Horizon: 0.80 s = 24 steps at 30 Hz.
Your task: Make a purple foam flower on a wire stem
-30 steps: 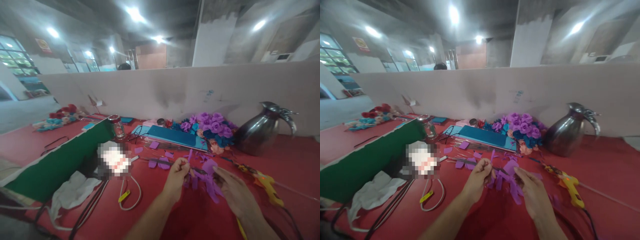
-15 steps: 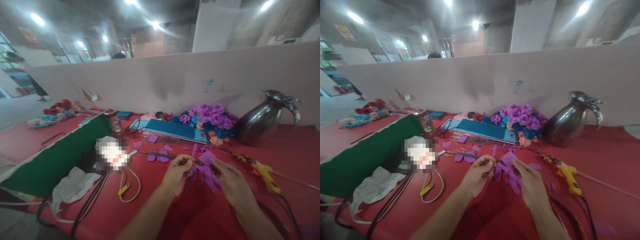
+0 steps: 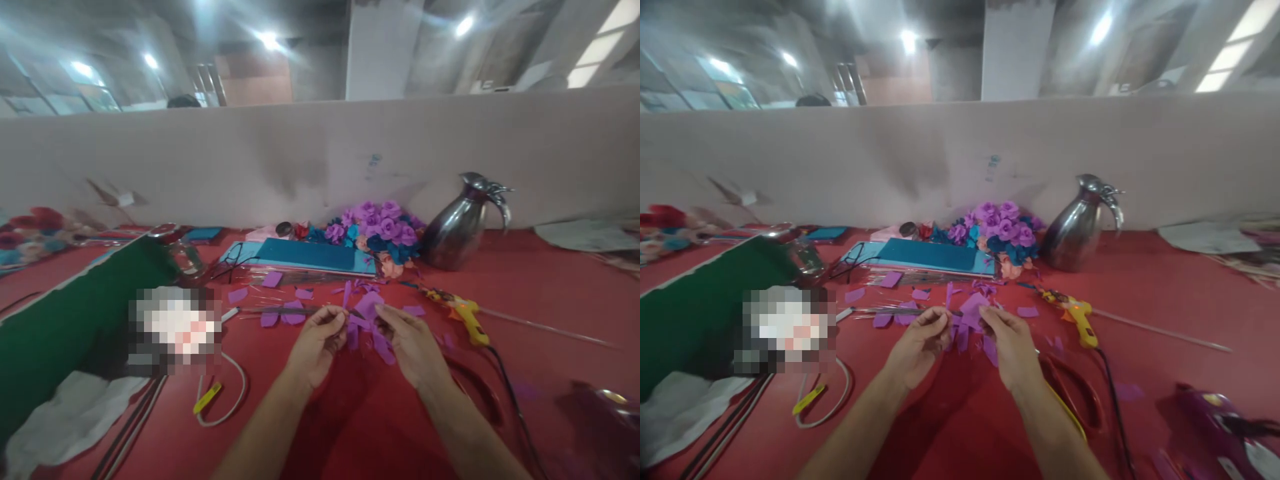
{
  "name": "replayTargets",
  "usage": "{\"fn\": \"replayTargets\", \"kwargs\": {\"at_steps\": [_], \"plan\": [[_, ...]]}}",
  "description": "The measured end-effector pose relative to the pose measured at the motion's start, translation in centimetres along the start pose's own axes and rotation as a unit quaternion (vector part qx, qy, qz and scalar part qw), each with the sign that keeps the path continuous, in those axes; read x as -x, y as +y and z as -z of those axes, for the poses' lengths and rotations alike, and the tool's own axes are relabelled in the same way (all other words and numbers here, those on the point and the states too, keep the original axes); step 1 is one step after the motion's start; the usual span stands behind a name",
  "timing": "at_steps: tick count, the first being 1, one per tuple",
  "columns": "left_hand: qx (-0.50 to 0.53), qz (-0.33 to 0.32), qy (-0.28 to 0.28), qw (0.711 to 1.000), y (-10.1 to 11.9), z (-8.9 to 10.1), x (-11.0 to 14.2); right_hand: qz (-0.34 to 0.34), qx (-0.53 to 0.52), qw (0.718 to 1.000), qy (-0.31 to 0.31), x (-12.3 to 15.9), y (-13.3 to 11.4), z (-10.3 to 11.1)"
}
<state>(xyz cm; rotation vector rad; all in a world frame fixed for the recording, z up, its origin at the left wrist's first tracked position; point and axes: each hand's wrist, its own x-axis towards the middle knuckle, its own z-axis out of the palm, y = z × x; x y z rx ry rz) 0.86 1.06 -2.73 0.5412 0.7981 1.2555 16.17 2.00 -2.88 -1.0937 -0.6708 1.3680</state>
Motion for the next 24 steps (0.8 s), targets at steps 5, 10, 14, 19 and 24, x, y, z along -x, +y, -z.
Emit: {"fn": "replayTargets", "kwargs": {"at_steps": [5,10,14,19,24], "plan": [[-0.014,0.01,0.0,1.0,0.0,-0.2,0.0,-0.011,-0.006,1.0,-0.008,0.2,0.2,-0.4],[-0.039,0.027,0.0,0.999,-0.4,-0.6,0.1,-0.004,0.003,0.999,-0.034,0.2,0.5,-0.2],[-0.051,0.026,0.005,0.998,-0.6,-1.0,0.3,0.007,-0.002,0.999,-0.032,0.0,0.5,0.0],[-0.061,0.009,0.007,0.998,-0.5,-1.1,0.4,0.004,-0.005,1.0,-0.022,0.1,0.1,-0.1],[-0.074,0.004,0.011,0.997,-0.7,-1.1,0.4,0.013,0.014,0.999,-0.03,0.5,-0.2,-0.2]]}}
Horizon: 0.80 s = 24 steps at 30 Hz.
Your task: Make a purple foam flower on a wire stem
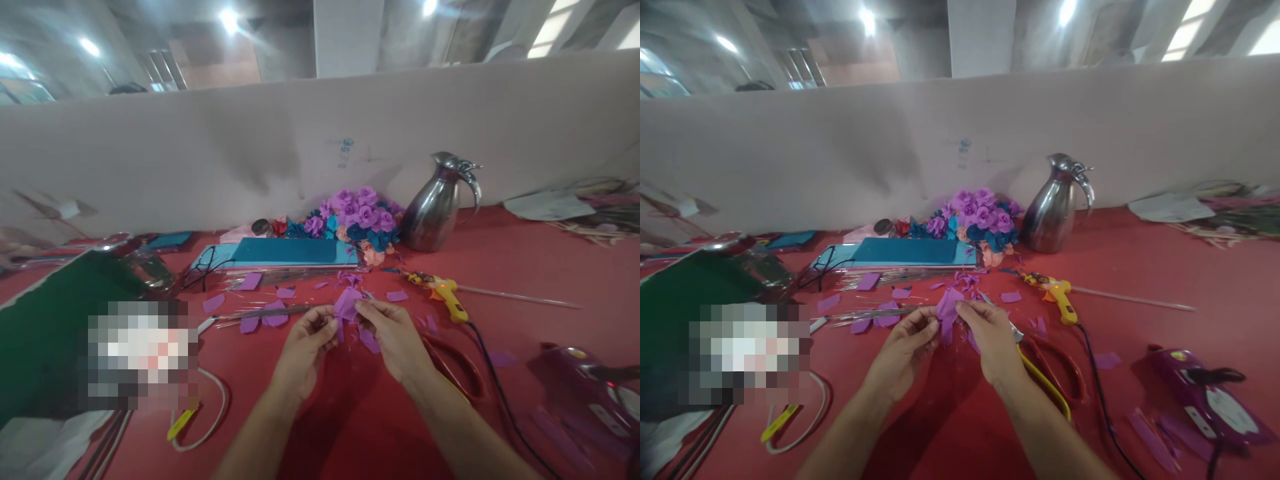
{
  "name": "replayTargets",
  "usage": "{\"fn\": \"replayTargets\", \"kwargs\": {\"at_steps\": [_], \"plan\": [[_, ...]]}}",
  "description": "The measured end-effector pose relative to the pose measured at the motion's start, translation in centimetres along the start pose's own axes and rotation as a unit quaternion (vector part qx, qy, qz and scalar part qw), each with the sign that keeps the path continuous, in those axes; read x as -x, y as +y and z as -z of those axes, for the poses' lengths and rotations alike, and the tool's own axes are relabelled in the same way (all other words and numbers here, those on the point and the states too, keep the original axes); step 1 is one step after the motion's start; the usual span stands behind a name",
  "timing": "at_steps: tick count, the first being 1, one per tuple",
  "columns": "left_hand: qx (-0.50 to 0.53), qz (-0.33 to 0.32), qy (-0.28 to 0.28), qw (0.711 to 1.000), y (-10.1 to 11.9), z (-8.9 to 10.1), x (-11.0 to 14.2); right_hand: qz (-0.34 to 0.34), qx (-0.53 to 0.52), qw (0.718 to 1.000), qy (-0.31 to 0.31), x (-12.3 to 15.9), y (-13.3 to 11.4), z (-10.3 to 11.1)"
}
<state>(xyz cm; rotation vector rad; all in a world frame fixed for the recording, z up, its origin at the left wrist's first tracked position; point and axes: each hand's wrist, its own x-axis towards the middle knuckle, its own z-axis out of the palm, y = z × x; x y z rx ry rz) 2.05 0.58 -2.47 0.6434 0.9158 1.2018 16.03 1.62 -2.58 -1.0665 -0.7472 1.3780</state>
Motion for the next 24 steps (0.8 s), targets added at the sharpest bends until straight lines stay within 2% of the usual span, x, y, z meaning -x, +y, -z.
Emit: {"fn": "replayTargets", "kwargs": {"at_steps": [10,24], "plan": [[-0.053,-0.008,0.034,0.998,0.17,-0.07,0.09,-0.003,0.023,1.0,0.007,0.11,-0.49,-0.23],[-0.068,-0.016,0.044,0.997,0.18,-0.09,0.02,0.006,0.022,1.0,0.002,0.38,-0.27,-0.22]]}}
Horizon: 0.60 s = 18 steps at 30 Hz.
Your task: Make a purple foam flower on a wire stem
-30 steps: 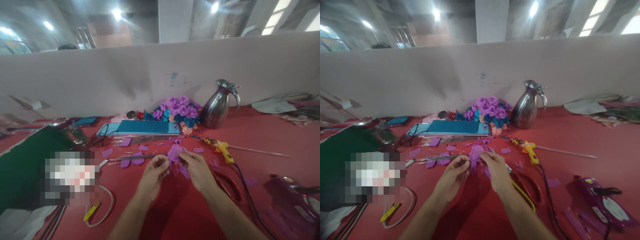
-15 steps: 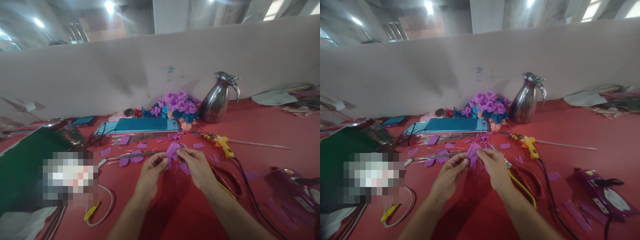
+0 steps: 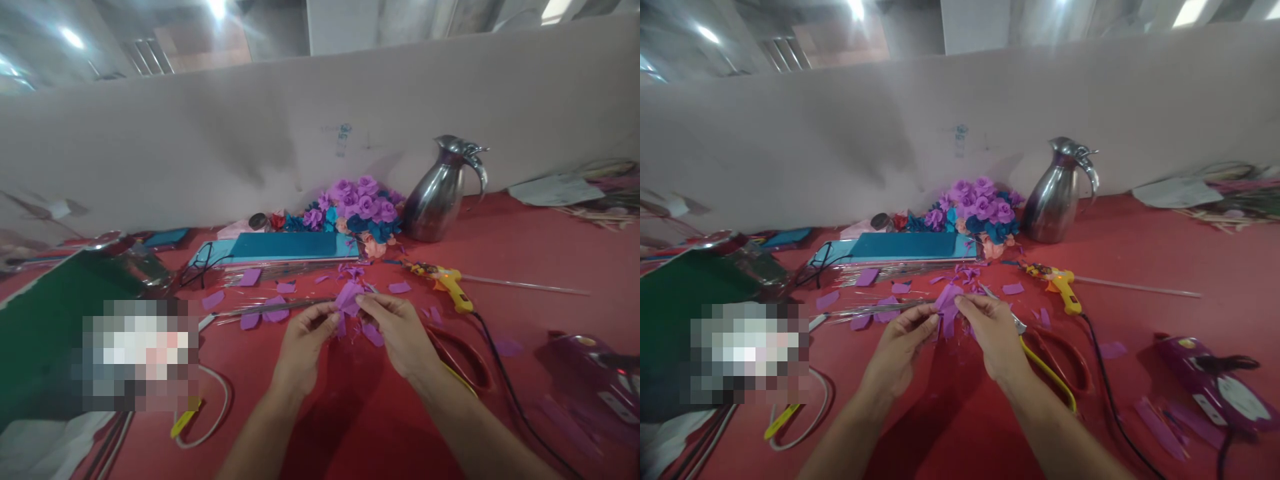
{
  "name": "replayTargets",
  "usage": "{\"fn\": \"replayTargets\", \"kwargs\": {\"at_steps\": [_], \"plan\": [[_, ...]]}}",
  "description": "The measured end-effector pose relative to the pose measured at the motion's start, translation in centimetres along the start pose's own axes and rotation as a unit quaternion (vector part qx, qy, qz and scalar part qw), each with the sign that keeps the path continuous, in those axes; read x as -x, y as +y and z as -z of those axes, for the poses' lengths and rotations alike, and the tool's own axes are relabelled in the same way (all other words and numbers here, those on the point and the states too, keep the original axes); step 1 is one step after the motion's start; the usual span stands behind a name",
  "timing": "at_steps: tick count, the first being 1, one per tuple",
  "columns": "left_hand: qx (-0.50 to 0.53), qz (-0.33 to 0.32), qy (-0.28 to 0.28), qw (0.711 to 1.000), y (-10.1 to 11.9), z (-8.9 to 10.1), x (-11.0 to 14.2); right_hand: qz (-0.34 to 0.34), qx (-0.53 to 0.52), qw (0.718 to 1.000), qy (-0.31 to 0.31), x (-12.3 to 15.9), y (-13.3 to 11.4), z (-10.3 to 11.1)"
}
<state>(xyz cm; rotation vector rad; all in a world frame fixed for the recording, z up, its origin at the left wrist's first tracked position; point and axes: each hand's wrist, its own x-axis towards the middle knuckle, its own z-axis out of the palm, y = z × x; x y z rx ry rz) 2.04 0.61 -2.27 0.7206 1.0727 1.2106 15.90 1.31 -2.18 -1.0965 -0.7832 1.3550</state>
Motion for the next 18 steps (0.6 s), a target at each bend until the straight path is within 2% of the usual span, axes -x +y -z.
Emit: {"fn": "replayTargets", "kwargs": {"at_steps": [13,18], "plan": [[-0.033,-0.04,0.003,0.999,-0.25,0.21,-0.22,0.003,-0.007,1.0,-0.001,-0.02,0.02,-0.02],[-0.087,-0.077,0.004,0.993,-0.04,0.22,-0.12,0.001,-0.017,1.0,-0.015,0.12,-0.28,-0.06]]}}
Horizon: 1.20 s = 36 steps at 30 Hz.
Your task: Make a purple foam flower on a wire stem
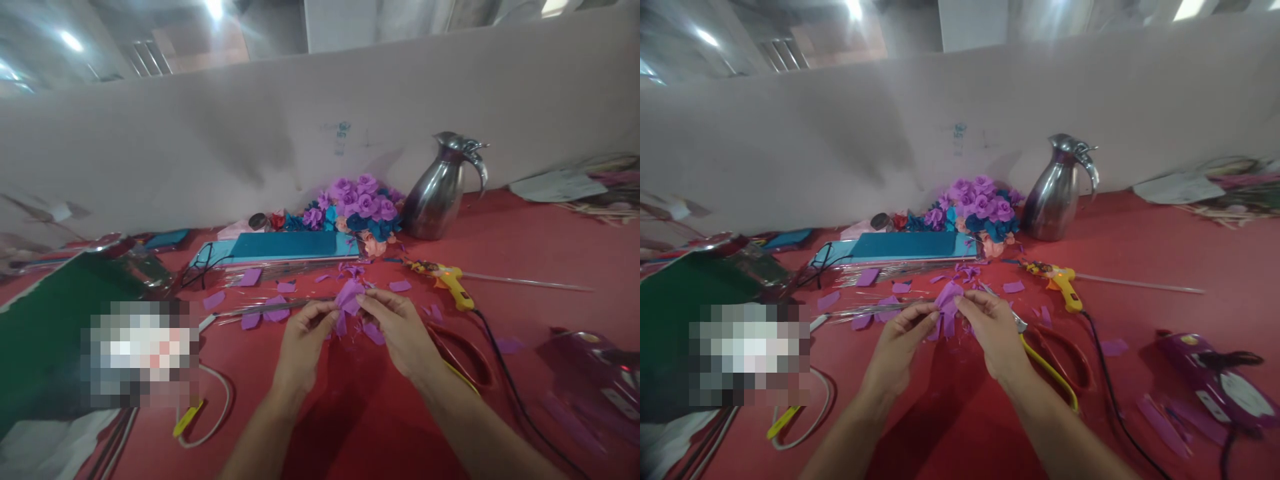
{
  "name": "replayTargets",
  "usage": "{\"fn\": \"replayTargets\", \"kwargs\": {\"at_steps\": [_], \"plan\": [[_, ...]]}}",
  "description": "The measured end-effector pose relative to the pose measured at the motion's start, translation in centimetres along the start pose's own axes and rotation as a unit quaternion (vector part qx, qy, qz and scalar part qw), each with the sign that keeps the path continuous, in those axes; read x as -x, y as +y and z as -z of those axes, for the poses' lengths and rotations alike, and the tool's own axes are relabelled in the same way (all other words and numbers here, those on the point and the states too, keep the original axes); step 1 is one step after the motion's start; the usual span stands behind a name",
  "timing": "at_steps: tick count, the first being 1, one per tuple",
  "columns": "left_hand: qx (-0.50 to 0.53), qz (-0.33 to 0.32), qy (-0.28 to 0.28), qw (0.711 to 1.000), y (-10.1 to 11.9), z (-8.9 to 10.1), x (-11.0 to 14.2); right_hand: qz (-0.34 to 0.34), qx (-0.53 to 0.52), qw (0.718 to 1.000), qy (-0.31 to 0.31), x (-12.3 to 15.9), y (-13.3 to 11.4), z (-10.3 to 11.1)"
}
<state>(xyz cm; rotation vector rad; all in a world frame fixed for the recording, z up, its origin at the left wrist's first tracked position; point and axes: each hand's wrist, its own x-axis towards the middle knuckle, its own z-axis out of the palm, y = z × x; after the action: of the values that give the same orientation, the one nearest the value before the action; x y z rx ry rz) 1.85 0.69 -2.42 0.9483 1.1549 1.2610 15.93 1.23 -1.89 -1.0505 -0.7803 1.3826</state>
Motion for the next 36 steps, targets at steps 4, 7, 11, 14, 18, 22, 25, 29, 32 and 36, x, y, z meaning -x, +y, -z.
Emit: {"fn": "replayTargets", "kwargs": {"at_steps": [4,7,11,14,18,22,25,29,32,36], "plan": [[-0.051,-0.037,-0.012,0.998,0.2,-0.1,0.2,0.042,0.049,0.997,-0.051,-0.2,-0.2,0.4],[-0.077,-0.053,-0.03,0.995,0.0,-0.2,0.3,0.063,0.096,0.991,-0.075,-0.4,0.0,0.8],[-0.105,-0.061,-0.045,0.992,-0.3,-0.1,0.3,0.063,0.112,0.99,-0.059,-0.5,0.3,0.9],[-0.083,-0.035,-0.052,0.995,-0.1,-0.1,0.4,0.055,0.105,0.992,-0.039,-0.5,0.2,0.8],[0.031,0.115,-0.085,0.989,0.8,-0.1,0.4,0.013,0.083,0.994,-0.064,-0.5,-0.5,0.8],[0.081,0.18,-0.102,0.975,1.3,0.2,0.2,-0.01,0.071,0.992,-0.1,-0.5,-1.2,0.9],[0.084,0.172,-0.135,0.972,1.2,0.5,0.1,-0.011,0.084,0.989,-0.124,-0.5,-1.5,1.1],[0.116,0.208,-0.2,0.95,0.9,1.0,-0.1,-0.017,0.086,0.985,-0.147,-0.6,-1.8,1.4],[0.143,0.238,-0.219,0.935,0.8,1.2,-0.2,-0.018,0.086,0.984,-0.157,-0.7,-1.9,1.8],[0.133,0.23,-0.191,0.945,0.9,1.1,0.0,-0.01,0.103,0.979,-0.176,-0.8,-1.7,2.1]]}}
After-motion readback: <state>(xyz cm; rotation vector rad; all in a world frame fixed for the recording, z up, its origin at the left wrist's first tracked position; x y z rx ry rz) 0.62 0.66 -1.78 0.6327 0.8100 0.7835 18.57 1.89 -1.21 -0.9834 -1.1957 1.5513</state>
